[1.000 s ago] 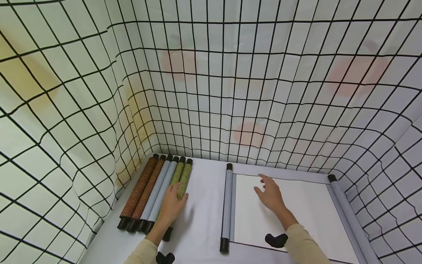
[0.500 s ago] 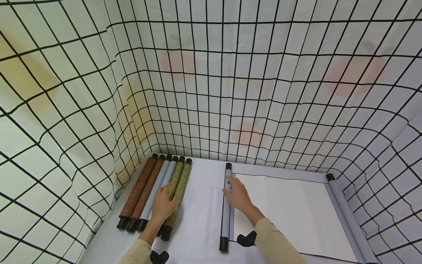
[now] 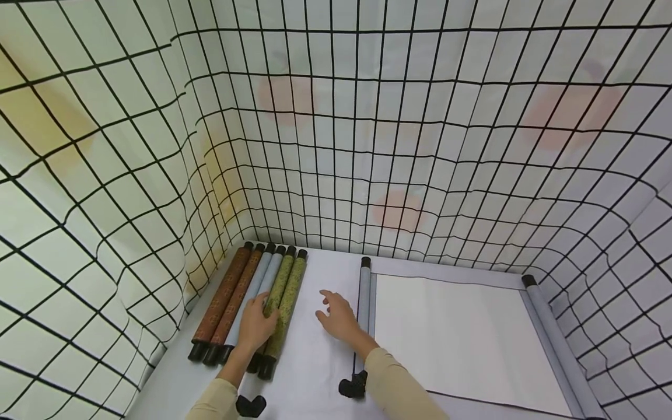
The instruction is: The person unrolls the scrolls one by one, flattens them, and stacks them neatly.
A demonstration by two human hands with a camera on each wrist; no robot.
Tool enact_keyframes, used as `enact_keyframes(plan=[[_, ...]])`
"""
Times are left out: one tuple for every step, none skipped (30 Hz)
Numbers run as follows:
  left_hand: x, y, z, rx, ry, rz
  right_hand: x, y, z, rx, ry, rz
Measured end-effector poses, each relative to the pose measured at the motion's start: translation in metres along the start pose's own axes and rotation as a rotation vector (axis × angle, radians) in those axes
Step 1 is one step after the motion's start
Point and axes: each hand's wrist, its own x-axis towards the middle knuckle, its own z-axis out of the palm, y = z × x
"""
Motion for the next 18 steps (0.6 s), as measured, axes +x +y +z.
enact_keyframes(plan=[[0.000, -0.001, -0.001, -0.003, 0.002, 0.004, 0.001, -0.003, 0.006, 0.010, -0.018, 0.004], [0.001, -0.002, -0.002, -0.003, 0.001, 0.005, 0.002, -0.005, 0.011, 0.020, -0.034, 0.004], [0.001, -0.003, -0.002, -0.002, 0.001, 0.013, 0.003, -0.008, 0.016, 0.034, -0.048, 0.010], [0.002, -0.004, -0.003, -0.001, 0.000, 0.021, 0.004, -0.010, 0.021, 0.050, -0.061, 0.020], [0.003, -0.005, -0.004, 0.000, -0.003, 0.032, 0.005, -0.012, 0.026, 0.069, -0.073, 0.035], [0.004, -0.007, -0.005, 0.002, -0.008, 0.041, 0.006, -0.014, 0.030, 0.090, -0.082, 0.053], [0.004, -0.008, -0.006, 0.007, -0.014, 0.051, 0.007, -0.015, 0.035, 0.110, -0.091, 0.073], [0.005, -0.010, -0.007, 0.012, -0.018, 0.058, 0.008, -0.017, 0.039, 0.136, -0.099, 0.096], [0.006, -0.012, -0.008, 0.019, -0.022, 0.068, 0.009, -0.019, 0.043, 0.166, -0.106, 0.128], [0.007, -0.013, -0.010, 0.025, -0.026, 0.076, 0.010, -0.021, 0.047, 0.191, -0.113, 0.158], [0.007, -0.015, -0.011, 0.032, -0.032, 0.079, 0.011, -0.023, 0.051, 0.215, -0.121, 0.186], [0.008, -0.016, -0.013, 0.037, -0.035, 0.080, 0.012, -0.025, 0.054, 0.238, -0.131, 0.215], [0.008, -0.017, -0.015, 0.038, -0.040, 0.082, 0.012, -0.027, 0.058, 0.264, -0.141, 0.242], [0.009, -0.017, -0.017, 0.037, -0.046, 0.078, 0.013, -0.029, 0.062, 0.292, -0.149, 0.265], [0.010, -0.018, -0.019, 0.039, -0.053, 0.076, 0.014, -0.031, 0.065, 0.330, -0.157, 0.289], [0.010, -0.018, -0.020, 0.035, -0.060, 0.070, 0.014, -0.032, 0.069, 0.369, -0.163, 0.311], [0.011, -0.018, -0.021, 0.034, -0.068, 0.061, 0.015, -0.034, 0.072, 0.415, -0.168, 0.329], [0.012, -0.018, -0.023, 0.032, -0.076, 0.053, 0.015, -0.036, 0.075, 0.458, -0.168, 0.344]])
